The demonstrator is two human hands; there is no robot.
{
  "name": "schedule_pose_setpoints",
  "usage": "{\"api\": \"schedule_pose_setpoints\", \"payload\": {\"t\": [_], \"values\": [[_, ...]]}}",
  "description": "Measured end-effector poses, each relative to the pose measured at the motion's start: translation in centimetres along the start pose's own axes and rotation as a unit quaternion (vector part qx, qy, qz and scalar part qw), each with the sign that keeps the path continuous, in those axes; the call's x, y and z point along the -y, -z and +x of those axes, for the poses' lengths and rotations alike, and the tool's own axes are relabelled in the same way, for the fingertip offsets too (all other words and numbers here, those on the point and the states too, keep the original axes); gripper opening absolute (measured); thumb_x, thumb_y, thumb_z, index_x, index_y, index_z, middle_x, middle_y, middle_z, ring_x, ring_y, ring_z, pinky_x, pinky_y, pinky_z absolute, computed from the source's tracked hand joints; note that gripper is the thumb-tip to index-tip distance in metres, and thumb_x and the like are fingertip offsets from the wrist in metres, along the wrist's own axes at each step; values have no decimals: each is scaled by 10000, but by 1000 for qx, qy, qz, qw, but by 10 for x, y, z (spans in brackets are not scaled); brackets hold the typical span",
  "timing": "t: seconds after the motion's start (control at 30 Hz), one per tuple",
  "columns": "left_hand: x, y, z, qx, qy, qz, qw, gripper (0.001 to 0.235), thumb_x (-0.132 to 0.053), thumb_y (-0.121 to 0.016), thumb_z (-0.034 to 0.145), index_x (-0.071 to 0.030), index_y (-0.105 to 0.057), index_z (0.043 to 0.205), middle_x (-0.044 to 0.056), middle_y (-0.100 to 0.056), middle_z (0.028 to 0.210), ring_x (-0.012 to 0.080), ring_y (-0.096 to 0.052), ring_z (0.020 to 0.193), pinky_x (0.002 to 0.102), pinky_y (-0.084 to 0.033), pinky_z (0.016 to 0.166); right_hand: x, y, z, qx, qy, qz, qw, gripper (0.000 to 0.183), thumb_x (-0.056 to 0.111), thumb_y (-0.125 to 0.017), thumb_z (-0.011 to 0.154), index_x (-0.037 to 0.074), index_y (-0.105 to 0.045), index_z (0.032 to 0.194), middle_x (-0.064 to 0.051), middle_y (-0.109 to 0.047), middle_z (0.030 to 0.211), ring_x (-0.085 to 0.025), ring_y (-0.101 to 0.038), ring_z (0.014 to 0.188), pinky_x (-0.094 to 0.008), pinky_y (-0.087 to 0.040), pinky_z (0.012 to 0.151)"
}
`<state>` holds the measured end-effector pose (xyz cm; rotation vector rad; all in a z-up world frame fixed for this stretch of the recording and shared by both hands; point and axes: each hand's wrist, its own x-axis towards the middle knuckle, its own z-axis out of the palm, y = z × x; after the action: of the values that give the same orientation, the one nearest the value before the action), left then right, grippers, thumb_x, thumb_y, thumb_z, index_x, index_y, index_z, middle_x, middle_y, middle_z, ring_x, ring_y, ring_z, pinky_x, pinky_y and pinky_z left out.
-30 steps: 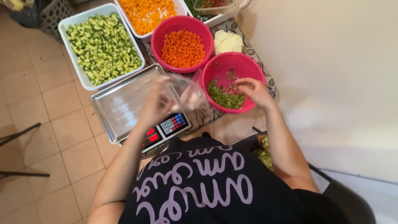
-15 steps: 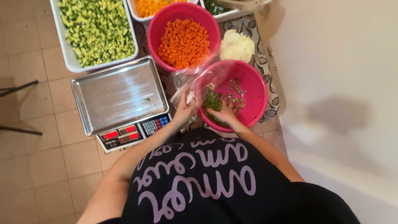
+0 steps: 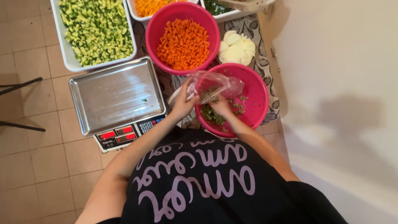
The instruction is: The person portions chopped vegetables into clear plastic bags using a digital scale. They add green herbs, diced carrots, sliced onions, red and green chilies, leafy greens, and diced zucchini, checking the weight after each addition. The person then sets the filled bag aside and begins a second bag with the same sequence of ingredients.
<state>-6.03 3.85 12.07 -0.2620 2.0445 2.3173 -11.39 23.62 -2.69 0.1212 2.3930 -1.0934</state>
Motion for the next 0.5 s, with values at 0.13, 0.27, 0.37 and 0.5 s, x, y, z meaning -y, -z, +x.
{"api": "schedule_pose_setpoints", "payload": {"t": [0.13,0.27,0.37,0.5], "values": [[-72,-18,14,54,-98,285,952,881,-33,-768,840,-133,-342,1605,269,-352,1603,517,-425,1418,557,-451,1136,19,70,-33,149,11,-197,969,481,341,-801,774,182,-727,1222,-158,-783,951,-252,-784,757,-386,-646,762],[-77,-48,49,100,-189,369,904,966,77,-714,707,-44,-332,1586,328,-301,1575,534,-422,1417,522,-466,1142,59,134,-64,200,43,-302,931,409,321,-748,801,343,-746,1209,-156,-765,1145,-317,-725,1130,-418,-584,982],[-118,-74,46,157,-149,432,875,999,139,-638,706,-3,-251,1615,311,-194,1630,584,-643,1106,582,-591,988,71,174,-82,208,17,-271,940,607,282,-783,806,241,-651,1397,-293,-681,1248,-397,-722,1082,-436,-669,766],[-103,-101,50,200,-173,428,864,1136,-353,-908,802,2,-201,1618,301,-203,1641,620,-629,1118,667,-561,988,110,226,-111,208,3,-143,968,477,136,-690,868,158,-686,1345,-368,-627,1285,-447,-720,1029,-447,-659,657]]}}
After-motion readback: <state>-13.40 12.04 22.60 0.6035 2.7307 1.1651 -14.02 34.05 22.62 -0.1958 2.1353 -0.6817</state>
